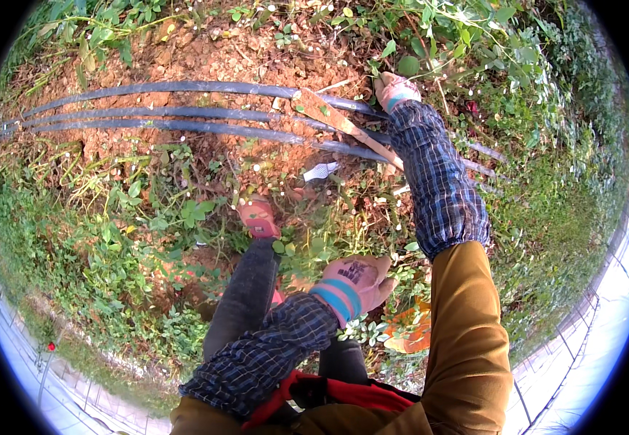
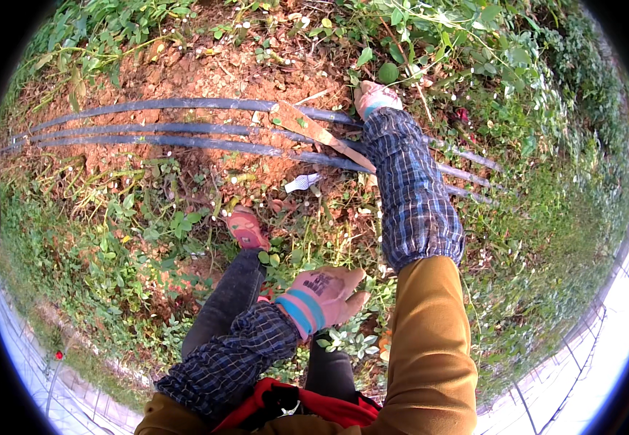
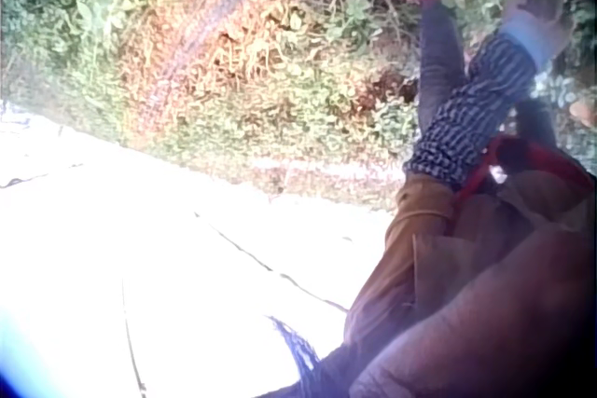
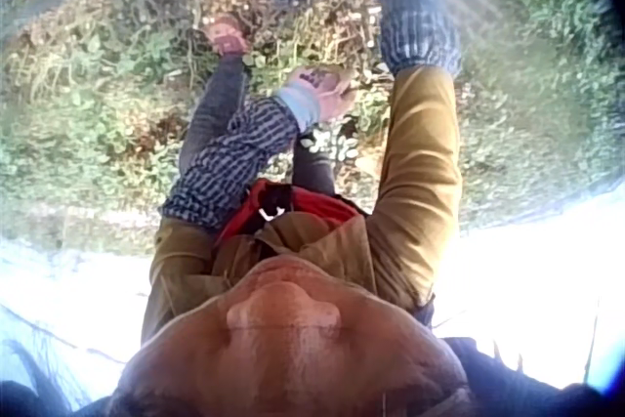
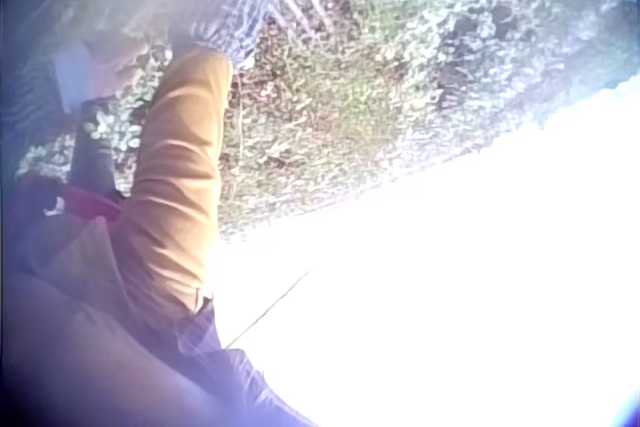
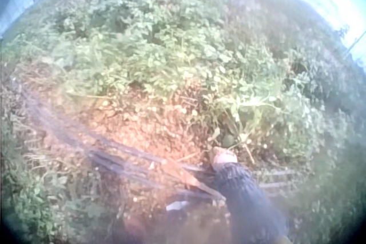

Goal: The person uses a hoe to loosen soil and remove weeds around plants in a garden bed. They pull the weeds by hand and place them into a yellow bucket. The person sits on the ground while working.

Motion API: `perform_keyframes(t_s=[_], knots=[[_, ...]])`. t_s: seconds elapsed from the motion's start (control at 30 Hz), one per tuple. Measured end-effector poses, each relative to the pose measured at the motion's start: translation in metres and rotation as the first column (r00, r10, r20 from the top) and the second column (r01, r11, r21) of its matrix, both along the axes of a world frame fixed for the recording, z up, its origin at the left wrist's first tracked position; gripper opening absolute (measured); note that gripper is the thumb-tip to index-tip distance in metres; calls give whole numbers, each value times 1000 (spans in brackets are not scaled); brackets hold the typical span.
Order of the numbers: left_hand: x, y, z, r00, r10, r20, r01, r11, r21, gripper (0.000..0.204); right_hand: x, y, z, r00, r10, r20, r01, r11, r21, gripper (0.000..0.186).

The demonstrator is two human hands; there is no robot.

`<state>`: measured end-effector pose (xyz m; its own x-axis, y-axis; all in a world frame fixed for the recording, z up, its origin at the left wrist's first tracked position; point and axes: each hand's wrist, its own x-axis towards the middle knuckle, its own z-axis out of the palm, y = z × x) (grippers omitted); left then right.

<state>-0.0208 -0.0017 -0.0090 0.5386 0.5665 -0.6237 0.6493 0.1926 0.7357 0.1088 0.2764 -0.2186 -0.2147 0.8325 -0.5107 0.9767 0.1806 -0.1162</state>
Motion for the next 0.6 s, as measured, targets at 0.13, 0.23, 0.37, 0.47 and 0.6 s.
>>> perform_keyframes(t_s=[0.13, 0.23, 0.37, 0.47, 0.6], knots=[[-2, 9, 4, 998, -68, -16, 67, 995, -79, 44, -16, -11, 32, 984, 151, 96, -145, 988, -59, 24], [-4, 12, 8, 996, -84, 8, 84, 993, -80, 46, -5, -29, 46, 996, -44, -77, 36, 994, -106, 25], [-6, 29, 9, 987, -163, 1, 159, 965, -209, 48, -20, -80, 92, 885, 269, -380, -269, 962, 55, 27], [-5, 27, 10, 992, -128, -5, 125, 978, -169, 49, -22, -76, 86, 816, 4, -577, 0, 1000, 7, 23], [-3, 26, 7, 991, -130, -12, 128, 984, -125, 49, -38, -35, 32, 818, -245, -521, 311, 950, 42, 42]])
